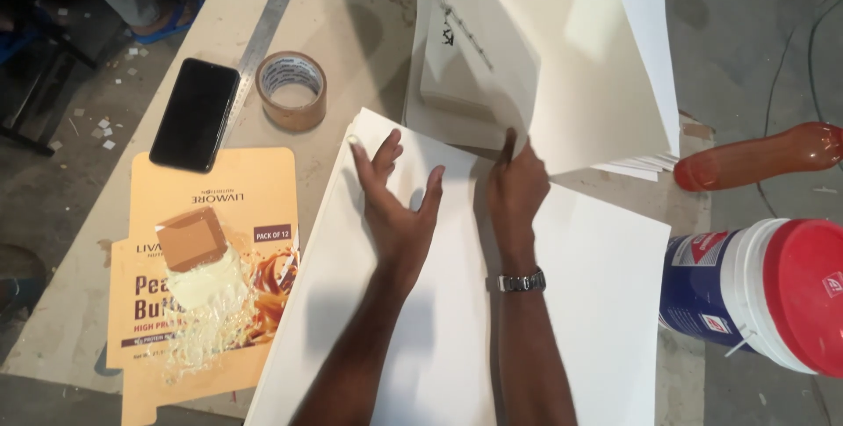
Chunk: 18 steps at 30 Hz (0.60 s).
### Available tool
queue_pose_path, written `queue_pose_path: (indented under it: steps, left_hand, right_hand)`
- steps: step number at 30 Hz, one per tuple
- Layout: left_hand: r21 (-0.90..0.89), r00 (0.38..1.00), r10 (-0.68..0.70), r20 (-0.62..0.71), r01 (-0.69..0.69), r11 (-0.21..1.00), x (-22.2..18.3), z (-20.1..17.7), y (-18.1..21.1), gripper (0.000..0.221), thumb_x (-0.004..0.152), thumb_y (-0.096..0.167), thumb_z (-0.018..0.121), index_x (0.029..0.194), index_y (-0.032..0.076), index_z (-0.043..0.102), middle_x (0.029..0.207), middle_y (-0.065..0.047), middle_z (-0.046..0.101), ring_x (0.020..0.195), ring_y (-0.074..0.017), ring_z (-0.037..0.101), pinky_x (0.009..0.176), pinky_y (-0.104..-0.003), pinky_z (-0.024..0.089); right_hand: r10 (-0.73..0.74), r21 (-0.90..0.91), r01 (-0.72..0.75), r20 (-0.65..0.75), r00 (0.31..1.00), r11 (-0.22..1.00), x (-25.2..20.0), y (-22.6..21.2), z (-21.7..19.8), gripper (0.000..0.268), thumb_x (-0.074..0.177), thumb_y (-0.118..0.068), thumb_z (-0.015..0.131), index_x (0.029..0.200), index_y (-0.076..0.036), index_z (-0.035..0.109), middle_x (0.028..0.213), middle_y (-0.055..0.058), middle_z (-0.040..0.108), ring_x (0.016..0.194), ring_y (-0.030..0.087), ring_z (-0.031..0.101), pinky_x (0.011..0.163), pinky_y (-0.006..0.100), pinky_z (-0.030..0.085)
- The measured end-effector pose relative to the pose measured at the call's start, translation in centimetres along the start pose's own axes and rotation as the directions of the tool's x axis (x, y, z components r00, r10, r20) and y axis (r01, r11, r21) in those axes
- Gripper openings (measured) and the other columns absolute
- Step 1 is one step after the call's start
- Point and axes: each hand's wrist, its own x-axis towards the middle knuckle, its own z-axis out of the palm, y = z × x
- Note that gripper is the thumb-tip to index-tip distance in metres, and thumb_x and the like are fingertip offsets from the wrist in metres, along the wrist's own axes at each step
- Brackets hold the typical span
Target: The person is preparing large white paper sheets, possibly for packaging or printing, by aligning them and applying tape.
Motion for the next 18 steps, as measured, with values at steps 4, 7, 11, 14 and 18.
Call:
queue_pose_path:
  steps: [4,7,11,14,18]
  left_hand:
    - [-0.019,0.997,-0.060,0.052,0.061,0.998,0.2,-0.1,0.1,0.106,0.094,0.013,0.080,0.162,0.000,0.000,0.154,-0.023,0.055,0.140,-0.0379,0.057,0.117,-0.045,0.046]
    - [-0.053,0.994,-0.097,0.058,0.100,0.994,0.3,0.0,-0.2,0.105,0.098,0.017,0.077,0.163,0.000,-0.004,0.157,-0.022,0.053,0.142,-0.0378,0.056,0.118,-0.047,0.045]
    - [-0.218,0.984,-0.177,-0.018,0.169,0.961,1.2,-0.2,-0.8,0.099,0.105,0.023,0.067,0.163,0.000,-0.010,0.160,-0.024,0.048,0.142,-0.0376,0.056,0.118,-0.048,0.046]
    - [-0.347,0.965,-0.225,-0.133,0.168,0.923,2.1,-0.7,-1.5,0.091,0.108,0.025,0.058,0.162,0.001,-0.010,0.161,-0.024,0.045,0.140,-0.0371,0.058,0.115,-0.048,0.050]
    - [-0.433,0.915,-0.186,-0.359,0.013,0.901,3.4,-2.6,-3.8,0.075,0.114,0.023,0.044,0.165,0.003,-0.008,0.165,-0.025,0.041,0.142,-0.0378,0.059,0.115,-0.049,0.053]
  right_hand:
    - [-0.126,-0.038,0.121,-0.187,0.974,0.992,1.2,2.7,-1.7,0.026,0.116,-0.018,0.043,0.125,-0.007,0.065,0.089,0.019,0.076,0.086,0.038,0.073,0.102,0.052,0.051]
    - [-0.615,-0.498,0.376,-0.516,0.595,0.781,0.8,4.2,-4.5,0.052,0.090,0.010,0.053,0.140,-0.005,0.059,0.120,0.019,0.073,0.116,0.035,0.070,0.104,0.057,0.045]
    - [-0.530,-0.369,0.408,-0.342,0.776,0.835,-3.5,5.5,-6.5,0.056,0.091,0.013,0.054,0.144,-0.007,0.057,0.113,0.018,0.073,0.102,0.032,0.069,0.091,0.050,0.051]
    - [-0.294,-0.353,0.234,-0.127,0.947,0.906,-7.8,6.7,-4.8,0.058,0.097,0.010,0.053,0.150,-0.014,0.055,0.102,0.018,0.073,0.086,0.031,0.070,0.076,0.044,0.056]
    - [-0.211,-0.331,0.189,-0.033,0.977,0.925,-13.1,6.7,-1.7,0.065,0.090,0.004,0.057,0.151,-0.017,0.052,0.110,0.017,0.074,0.094,0.031,0.072,0.076,0.045,0.056]
